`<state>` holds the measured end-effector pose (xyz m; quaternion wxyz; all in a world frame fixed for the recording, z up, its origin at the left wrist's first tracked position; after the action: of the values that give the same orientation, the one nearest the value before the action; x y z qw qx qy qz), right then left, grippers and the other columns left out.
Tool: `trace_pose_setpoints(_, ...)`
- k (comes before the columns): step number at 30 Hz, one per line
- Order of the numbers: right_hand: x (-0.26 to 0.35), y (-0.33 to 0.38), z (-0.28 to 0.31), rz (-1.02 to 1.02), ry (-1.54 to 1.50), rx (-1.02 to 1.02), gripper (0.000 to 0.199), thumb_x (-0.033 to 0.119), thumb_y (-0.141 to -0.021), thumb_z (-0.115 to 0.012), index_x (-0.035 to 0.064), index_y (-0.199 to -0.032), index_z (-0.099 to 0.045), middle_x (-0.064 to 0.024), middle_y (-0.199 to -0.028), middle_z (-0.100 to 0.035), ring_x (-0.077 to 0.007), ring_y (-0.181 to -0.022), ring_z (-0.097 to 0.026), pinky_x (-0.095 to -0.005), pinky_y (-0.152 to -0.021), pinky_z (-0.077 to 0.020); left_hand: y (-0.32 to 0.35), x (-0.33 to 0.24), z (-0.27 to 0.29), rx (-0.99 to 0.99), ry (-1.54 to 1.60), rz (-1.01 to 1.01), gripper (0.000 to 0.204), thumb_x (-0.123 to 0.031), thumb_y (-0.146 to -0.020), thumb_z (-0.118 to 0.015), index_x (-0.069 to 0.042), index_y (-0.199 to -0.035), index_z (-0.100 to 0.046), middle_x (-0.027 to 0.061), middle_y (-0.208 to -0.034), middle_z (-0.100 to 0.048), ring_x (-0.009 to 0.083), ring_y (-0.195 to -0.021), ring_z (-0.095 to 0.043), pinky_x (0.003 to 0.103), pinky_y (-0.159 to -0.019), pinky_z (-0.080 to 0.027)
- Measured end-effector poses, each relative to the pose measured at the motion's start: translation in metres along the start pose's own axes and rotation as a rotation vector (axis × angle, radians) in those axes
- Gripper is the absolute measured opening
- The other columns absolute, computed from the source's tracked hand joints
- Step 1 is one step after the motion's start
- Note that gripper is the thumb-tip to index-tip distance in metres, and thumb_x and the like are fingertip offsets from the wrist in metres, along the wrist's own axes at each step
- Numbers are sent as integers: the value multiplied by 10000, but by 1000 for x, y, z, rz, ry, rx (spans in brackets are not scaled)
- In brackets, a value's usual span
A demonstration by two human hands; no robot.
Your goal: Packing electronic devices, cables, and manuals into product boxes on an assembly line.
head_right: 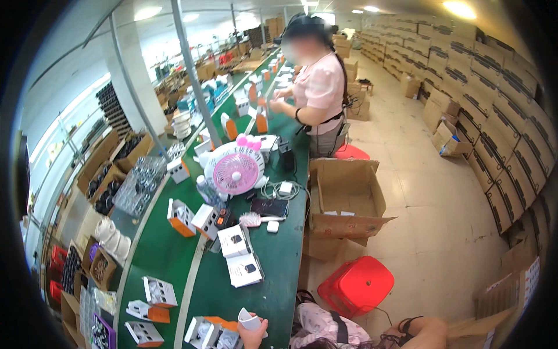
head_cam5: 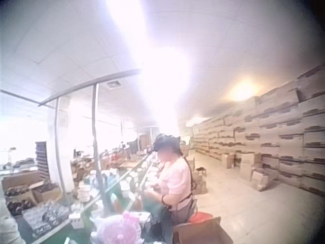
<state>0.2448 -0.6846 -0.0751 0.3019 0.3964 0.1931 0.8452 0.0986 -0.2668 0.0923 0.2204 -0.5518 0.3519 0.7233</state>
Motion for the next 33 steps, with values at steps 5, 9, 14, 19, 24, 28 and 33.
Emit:
trace_pose_setpoints(5,-1,28,-56,-138,64,41,319,294,-844,-555,43,-1033,-609,-193,-941,-660,-344,-869,-642,-444,-724,-514,9,27,4,40,-26,200,455,-136,-659,-839,-8,-1022,-596,70,-890,-645,187,-760,-622,334,-687,-513)
trace_pose_setpoints(9,-30,-9,-49,-308,185,30,301,284,-814,-565,45,-982,-637,-189,-852,-677,-351,-839,-663,-457,-731,-522,25,67,-18,83,133,69,362,-122,-651,-849,-24,-924,-632,54,-840,-666,141,-734,-629,310,-645,-518)
trace_pose_setpoints(14,-98,-91,24,-429,183,-32,348,327,-751,-599,72,-973,-685,-177,-909,-682,-340,-881,-659,-446,-772,-521,-3,130,-28,123,426,300,242,-61,-711,-796,-8,-878,-628,59,-775,-664,148,-642,-635,294,-583,-515)
trace_pose_setpoints(19,-230,-157,74,-586,252,-63,353,341,-754,-590,67,-944,-706,-198,-997,-670,-348,-941,-645,-439,-825,-512,-62,159,-65,205,170,287,214,-88,-747,-764,-13,-889,-624,74,-821,-670,169,-682,-644,302,-602,-515)
trace_pose_setpoints(24,-389,-194,104,-789,97,-109,372,367,-762,-593,58,-925,-720,-195,-959,-682,-351,-891,-662,-454,-800,-513,-131,132,-151,193,-415,63,241,-147,-751,-755,-12,-903,-625,92,-886,-670,202,-759,-650,324,-656,-516)
trace_pose_setpoints(28,-495,-223,204,-1110,-188,-254,402,216,-770,-587,-6,-1102,-630,-211,-1188,-602,-328,-1139,-572,-434,-895,-495,-180,129,-229,122,-808,-232,295,-158,-738,-754,-13,-950,-608,105,-868,-649,219,-807,-632,340,-691,-520)
trace_pose_setpoints(33,-618,-333,379,-924,-140,-281,405,230,-763,-601,-3,-1094,-627,-201,-1145,-617,-325,-1102,-588,-435,-871,-502,-224,121,-314,-232,-82,631,204,-50,-762,-746,-26,-870,-575,68,-719,-608,171,-587,-599,311,-528,-514)
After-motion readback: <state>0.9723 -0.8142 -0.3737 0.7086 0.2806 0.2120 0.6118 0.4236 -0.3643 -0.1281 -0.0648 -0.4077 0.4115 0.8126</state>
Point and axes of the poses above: each hand's wrist, its own y-axis away from the middle knuckle, its own z-axis out of the back of the hand, x = y × z, the point moved 7 cm from there along -y, towards the middle knuckle
